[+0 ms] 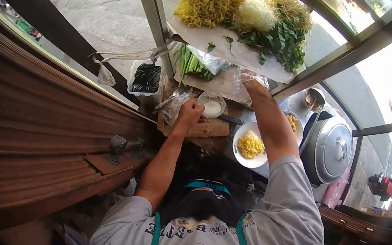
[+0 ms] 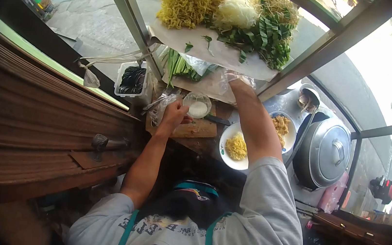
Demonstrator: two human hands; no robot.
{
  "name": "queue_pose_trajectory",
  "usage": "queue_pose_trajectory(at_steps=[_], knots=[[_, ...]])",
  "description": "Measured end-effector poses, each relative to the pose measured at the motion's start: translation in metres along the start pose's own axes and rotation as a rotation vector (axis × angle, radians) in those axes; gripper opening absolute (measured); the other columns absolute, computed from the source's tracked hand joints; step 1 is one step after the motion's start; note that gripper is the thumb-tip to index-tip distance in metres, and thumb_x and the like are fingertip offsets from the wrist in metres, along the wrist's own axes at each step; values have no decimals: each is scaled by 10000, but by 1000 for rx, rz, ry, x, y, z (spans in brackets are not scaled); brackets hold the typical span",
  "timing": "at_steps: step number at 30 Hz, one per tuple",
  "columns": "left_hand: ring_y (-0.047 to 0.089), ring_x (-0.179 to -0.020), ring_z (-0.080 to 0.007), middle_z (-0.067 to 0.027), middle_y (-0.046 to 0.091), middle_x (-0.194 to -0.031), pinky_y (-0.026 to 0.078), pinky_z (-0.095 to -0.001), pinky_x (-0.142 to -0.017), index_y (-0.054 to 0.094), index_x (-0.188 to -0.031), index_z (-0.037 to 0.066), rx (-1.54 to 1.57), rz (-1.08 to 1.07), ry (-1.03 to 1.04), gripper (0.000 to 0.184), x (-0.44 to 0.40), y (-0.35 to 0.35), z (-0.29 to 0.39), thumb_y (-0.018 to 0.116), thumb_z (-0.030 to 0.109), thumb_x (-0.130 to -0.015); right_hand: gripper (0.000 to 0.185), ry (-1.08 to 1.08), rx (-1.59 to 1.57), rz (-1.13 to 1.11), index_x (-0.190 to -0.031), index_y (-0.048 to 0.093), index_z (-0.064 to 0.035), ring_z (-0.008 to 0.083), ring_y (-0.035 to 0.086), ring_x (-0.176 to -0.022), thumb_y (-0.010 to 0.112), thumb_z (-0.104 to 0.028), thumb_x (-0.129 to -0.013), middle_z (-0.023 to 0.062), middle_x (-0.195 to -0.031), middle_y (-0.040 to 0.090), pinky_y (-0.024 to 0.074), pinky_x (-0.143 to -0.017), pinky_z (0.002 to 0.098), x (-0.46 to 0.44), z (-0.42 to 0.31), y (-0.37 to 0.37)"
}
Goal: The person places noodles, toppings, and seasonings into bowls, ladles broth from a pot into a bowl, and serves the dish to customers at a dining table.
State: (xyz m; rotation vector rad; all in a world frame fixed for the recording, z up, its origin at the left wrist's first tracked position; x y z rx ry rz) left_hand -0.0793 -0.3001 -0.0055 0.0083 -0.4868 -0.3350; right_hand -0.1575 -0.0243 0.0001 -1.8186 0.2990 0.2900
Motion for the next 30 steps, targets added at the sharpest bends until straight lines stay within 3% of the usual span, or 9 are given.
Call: queue_pose_trajectory(at_steps=[5,8,10,13,15,16,18,25,30], knots=[[676,-628,-202,-106,636,-840,572,-274,-532,528,-907,36,168,-38,-64,112,20,-26,-28,555,136,-864,320,-6,86,-190,-1129,616,-107,329,586,-990,587,-204,-825,144,-1086,618,468,-877,452,22,-14,-7],[675,-650,-201,-93,634,-898,575,-275,-539,505,-999,47,182,-71,-77,170,26,-27,-21,549,132,-858,318,-179,30,-355,-1113,640,-129,325,590,-1006,584,-227,-815,129,-1094,629,460,-895,467,34,-4,-1],[677,-719,-196,-98,618,-981,590,-294,-559,481,-1066,55,183,-115,-83,233,28,-28,-20,546,132,-856,247,-182,-47,-36,-1030,651,-126,298,575,-1044,589,-192,-801,121,-1089,637,453,-927,402,43,36,10],[648,-889,-190,-104,548,-1128,613,-331,-601,429,-1167,70,207,-88,-71,329,16,-33,-43,524,118,-856,348,13,221,-150,-1095,650,-140,337,603,-1043,557,-338,-825,134,-1126,646,468,-895,443,35,39,-4],[614,-968,-195,-100,509,-1175,621,-354,-624,406,-1210,79,236,-127,-55,368,25,-28,-34,508,114,-858,361,287,85,-365,-1106,657,-135,333,612,-1043,541,-341,-833,142,-1131,651,471,-896,442,23,-23,-69],[598,-1008,-197,-98,490,-1198,625,-365,-635,394,-1232,84,250,-147,-41,388,28,-27,-27,500,112,-860,354,266,101,-359,-1090,662,-126,329,618,-1033,530,-340,-841,143,-1118,656,474,-886,444,23,-15,-53],[601,-1005,-206,-87,494,-1202,624,-363,-640,396,-1253,82,300,-218,-42,398,31,-27,-21,483,112,-866,348,230,126,-353,-1059,672,-107,323,630,-1013,509,-339,-857,145,-1093,665,480,-867,450,26,7,-6],[617,-993,-192,-75,534,-1211,611,-317,-604,418,-1301,98,391,-235,-57,426,32,-30,-16,467,150,-880,345,256,247,-585,-1064,684,-91,316,639,-1026,495,-310,-876,149,-1103,667,490,-886,422,4,6,-4],[645,-850,-163,-41,584,-1099,502,-248,-463,456,-1245,116,400,-176,-30,358,22,-29,-33,482,204,-899,327,170,338,-682,-1061,688,-92,315,644,-1015,519,-288,-862,147,-1097,670,500,-867,419,7,0,-8]])
Point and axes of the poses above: each hand's wrist, its own x-axis away from the middle knuckle, its own y-axis out of the palm, z = x × y, the point moved 1 cm from there along -x, towards the middle knuckle
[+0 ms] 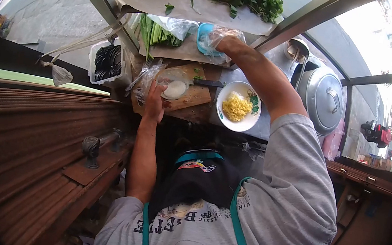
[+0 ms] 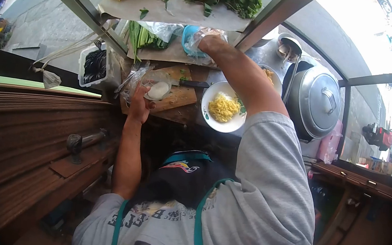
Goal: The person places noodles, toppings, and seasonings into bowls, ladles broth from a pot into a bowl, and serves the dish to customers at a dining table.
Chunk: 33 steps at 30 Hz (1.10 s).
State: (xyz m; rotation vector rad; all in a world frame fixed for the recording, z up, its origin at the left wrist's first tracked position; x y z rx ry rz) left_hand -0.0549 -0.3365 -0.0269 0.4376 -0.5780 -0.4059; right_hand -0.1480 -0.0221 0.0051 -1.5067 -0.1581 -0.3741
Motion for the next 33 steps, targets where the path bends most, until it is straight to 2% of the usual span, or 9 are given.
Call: queue_pose_trajectory(at_steps=[5,14,17,20,24,29,31,32,33], knots=[[663,-756,-187,-40,612,-1091,392,-239,-447,510,-1200,144,-69,-14,-15,314,-4,8,1,460,285,-924,311,-36,87,-33,-1058,693,-92,313,650,-1005,544,-266,-847,144,-1091,673,511,-849,417,3,-1,-1],[665,-738,-186,-25,621,-1084,420,-243,-459,494,-1221,155,-101,81,12,334,-3,14,-5,460,322,-934,316,-8,4,-68,-1081,686,-112,306,645,-1018,575,-268,-830,137,-1103,671,506,-861,418,19,-11,-19],[636,-898,-137,-19,583,-1153,459,-248,-433,482,-1273,133,-94,87,5,393,-2,13,-8,459,312,-924,341,-1,9,-97,-1102,679,-115,305,624,-1070,595,-275,-814,138,-1153,655,487,-905,416,11,-10,-12],[637,-866,-138,-30,595,-1134,464,-243,-446,486,-1257,124,-116,73,22,394,1,14,-6,447,357,-941,246,-46,32,22,-1003,685,-88,300,644,-967,603,-233,-823,138,-1039,677,503,-823,412,7,-4,-1],[640,-847,-144,-45,609,-1095,478,-252,-475,486,-1241,114,-11,18,-18,458,-2,12,-10,388,465,-963,133,-217,-131,645,-875,647,-49,261,597,-769,598,-170,-851,97,-844,641,500,-678,374,-18,12,42],[650,-882,-183,-50,612,-1141,480,-269,-539,480,-1275,128,60,-34,40,518,-4,19,-14,354,525,-967,190,-397,-1038,408,-981,645,-87,251,627,-831,599,-215,-849,94,-888,646,515,-757,340,100,-20,-29],[629,-972,-188,-57,598,-1186,515,-288,-588,458,-1312,119,42,-68,85,535,2,32,-9,337,516,-975,248,-449,-406,1084,-1038,638,-70,269,632,-845,636,-205,-829,110,-925,659,513,-737,342,137,-31,-26],[619,-1017,-190,-60,591,-1209,533,-297,-613,447,-1330,115,32,-87,109,544,5,38,-6,328,512,-978,306,-354,-759,638,-1073,637,-56,291,628,-897,678,-186,-799,128,-1010,652,512,-760,353,151,-24,-13],[592,-1090,-197,-68,564,-1264,563,-319,-685,406,-1371,104,40,-146,80,546,3,37,-9,304,482,-991,285,-307,-972,522,-1072,631,-59,257,626,-886,667,-174,-814,107,-999,647,513,-747,336,169,-20,-6]])
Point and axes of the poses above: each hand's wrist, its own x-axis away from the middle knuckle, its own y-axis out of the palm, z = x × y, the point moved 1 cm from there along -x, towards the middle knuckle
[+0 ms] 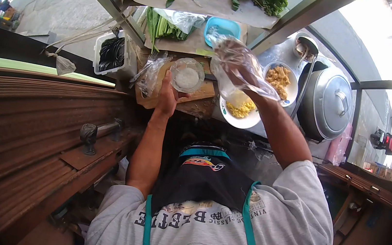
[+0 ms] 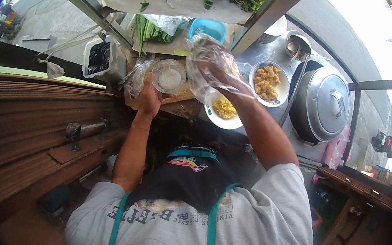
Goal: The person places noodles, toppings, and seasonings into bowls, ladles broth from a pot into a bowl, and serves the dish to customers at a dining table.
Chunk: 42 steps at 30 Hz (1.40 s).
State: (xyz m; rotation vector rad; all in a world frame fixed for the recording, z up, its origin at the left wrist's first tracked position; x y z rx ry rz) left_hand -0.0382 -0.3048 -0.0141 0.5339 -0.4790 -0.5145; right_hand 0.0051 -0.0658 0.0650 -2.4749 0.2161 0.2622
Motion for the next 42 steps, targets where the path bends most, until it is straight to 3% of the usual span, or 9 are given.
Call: queue_pose_trajectory(at_steps=[2,5,8,12,15,20,34,38,42], knots=[[582,-1112,-195,-66,554,-1276,562,-315,-700,377,-1388,117,-98,-2,37,533,1,15,1,291,468,-997,242,322,-551,40,-1069,621,-67,189,621,-866,646,-152,-844,66,-977,636,515,-723,301,34,-5,-4],[558,-1152,-199,-65,483,-1353,558,-311,-738,300,-1431,153,-243,-81,92,496,5,52,4,264,416,-1012,180,309,-528,90,-1051,605,-81,103,606,-810,619,-146,-884,19,-922,620,507,-644,241,74,-1,-5],[543,-1156,-193,-76,445,-1371,557,-295,-745,282,-1445,158,-335,-168,114,475,5,81,-5,267,377,-1023,172,890,-1248,292,-959,586,-78,159,581,-733,644,-197,-848,39,-844,605,483,-635,301,92,30,-3],[527,-1143,-179,-90,420,-1360,554,-264,-730,286,-1446,138,-379,-270,127,462,1,115,-25,296,346,-1035,194,508,-78,83,-971,600,-58,243,589,-756,650,-178,-827,96,-860,627,478,-695,356,114,40,-32],[524,-1150,-188,-95,387,-1385,561,-273,-738,279,-1446,138,-388,-336,108,459,-6,136,-48,295,345,-1036,187,-19,149,122,-961,656,-49,277,596,-811,650,-171,-820,124,-910,650,467,-756,369,135,46,-54],[561,-1136,-220,-116,405,-1370,573,-286,-737,281,-1436,112,-372,-359,54,451,-12,173,-72,266,321,-1036,231,553,-833,280,-1004,661,8,153,580,-900,667,-177,-865,67,-975,644,467,-811,307,163,50,-86],[585,-1079,-183,-101,461,-1330,560,-280,-720,284,-1428,132,-362,-351,4,447,-40,224,-105,268,327,-1025,188,-50,316,270,-1006,599,14,308,612,-848,599,-111,-865,167,-976,619,506,-778,376,172,77,-151],[566,-1140,-196,-103,447,-1356,570,-283,-729,261,-1439,112,-415,-342,20,474,-42,229,-109,278,332,-1020,183,679,-204,183,-987,595,15,240,616,-840,571,-157,-928,156,-932,600,510,-772,351,165,57,-165],[567,-1112,-189,-105,452,-1338,555,-287,-755,256,-1437,113,-449,-366,71,472,-41,241,-108,285,338,-1024,241,490,-172,243,-1015,645,-22,319,592,-967,600,-217,-880,167,-1013,644,467,-853,385,192,117,-143]])
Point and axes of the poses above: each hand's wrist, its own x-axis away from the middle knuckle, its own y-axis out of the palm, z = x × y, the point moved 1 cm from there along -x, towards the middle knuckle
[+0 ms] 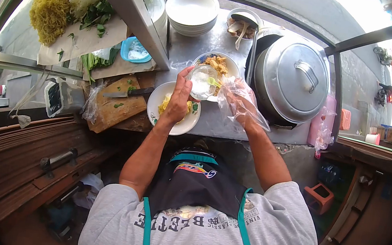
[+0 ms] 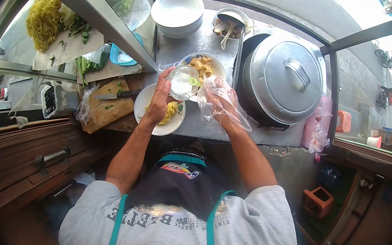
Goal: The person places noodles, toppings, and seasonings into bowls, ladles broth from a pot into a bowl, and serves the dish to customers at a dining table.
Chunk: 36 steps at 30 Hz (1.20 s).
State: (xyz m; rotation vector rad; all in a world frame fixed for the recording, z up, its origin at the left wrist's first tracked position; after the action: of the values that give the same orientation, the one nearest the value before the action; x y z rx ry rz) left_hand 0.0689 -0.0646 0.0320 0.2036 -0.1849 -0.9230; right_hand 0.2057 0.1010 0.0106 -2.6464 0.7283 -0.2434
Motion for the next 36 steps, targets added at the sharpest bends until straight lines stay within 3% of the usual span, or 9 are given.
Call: queue_pose_trajectory(at_steps=[4,11,17,19,20,26,30,33,36], knots=[[571,-1052,-160,-99,462,-1319,531,-266,-742,258,-1432,114,-11,4,16,470,-2,7,-5,302,351,-1028,224,-206,120,39,-1007,648,-30,224,596,-836,609,-222,-898,121,-928,647,481,-764,340,-3,20,8],[594,-1094,-226,-130,470,-1319,557,-323,-803,241,-1433,78,4,21,-4,479,-5,-4,-12,280,323,-1024,187,315,-681,-24,-1014,622,-44,86,547,-804,628,-200,-911,17,-889,610,465,-689,251,-6,-24,-7],[582,-1123,-240,-147,460,-1326,556,-341,-822,227,-1434,64,-1,88,25,484,-4,-22,-10,282,316,-1024,267,20,193,78,-1038,601,5,147,571,-795,616,-233,-916,90,-897,624,468,-711,299,-12,-41,-39],[565,-1143,-238,-143,450,-1337,550,-348,-840,233,-1436,72,27,52,30,475,-4,-19,-11,278,310,-1026,264,278,148,-3,-1097,607,13,177,599,-949,566,-204,-952,114,-1048,630,471,-831,301,-8,-73,-33],[557,-1154,-237,-141,445,-1342,547,-351,-848,236,-1436,76,39,35,34,471,-4,-17,-11,276,306,-1027,288,119,-168,90,-991,608,-3,185,584,-716,648,-268,-886,86,-845,642,482,-671,340,-5,-49,-19],[527,-1181,-226,-128,430,-1356,532,-365,-879,255,-1438,104,24,-10,-3,456,0,-2,-3,267,306,-1029,281,-190,309,77,-1053,611,-6,196,613,-847,654,-227,-884,106,-931,652,492,-718,332,-2,-37,5],[526,-1188,-230,-130,433,-1355,532,-365,-878,262,-1432,96,66,-18,-20,457,2,-2,-2,266,308,-1028,248,328,-617,-27,-990,635,2,137,600,-829,663,-219,-881,61,-954,641,485,-723,293,1,-31,2],[566,-1132,-215,-130,461,-1328,530,-322,-855,253,-1428,91,127,24,-15,475,1,-12,-12,285,336,-1024,216,429,-736,47,-966,645,-8,127,594,-854,667,-203,-876,60,-963,636,489,-741,300,-11,23,-2],[575,-1130,-198,-97,486,-1328,538,-313,-805,274,-1426,97,287,110,-60,499,13,-25,-7,297,379,-1015,296,-94,215,226,-993,627,9,270,606,-853,631,-268,-890,151,-913,628,475,-765,369,-11,0,-31]])
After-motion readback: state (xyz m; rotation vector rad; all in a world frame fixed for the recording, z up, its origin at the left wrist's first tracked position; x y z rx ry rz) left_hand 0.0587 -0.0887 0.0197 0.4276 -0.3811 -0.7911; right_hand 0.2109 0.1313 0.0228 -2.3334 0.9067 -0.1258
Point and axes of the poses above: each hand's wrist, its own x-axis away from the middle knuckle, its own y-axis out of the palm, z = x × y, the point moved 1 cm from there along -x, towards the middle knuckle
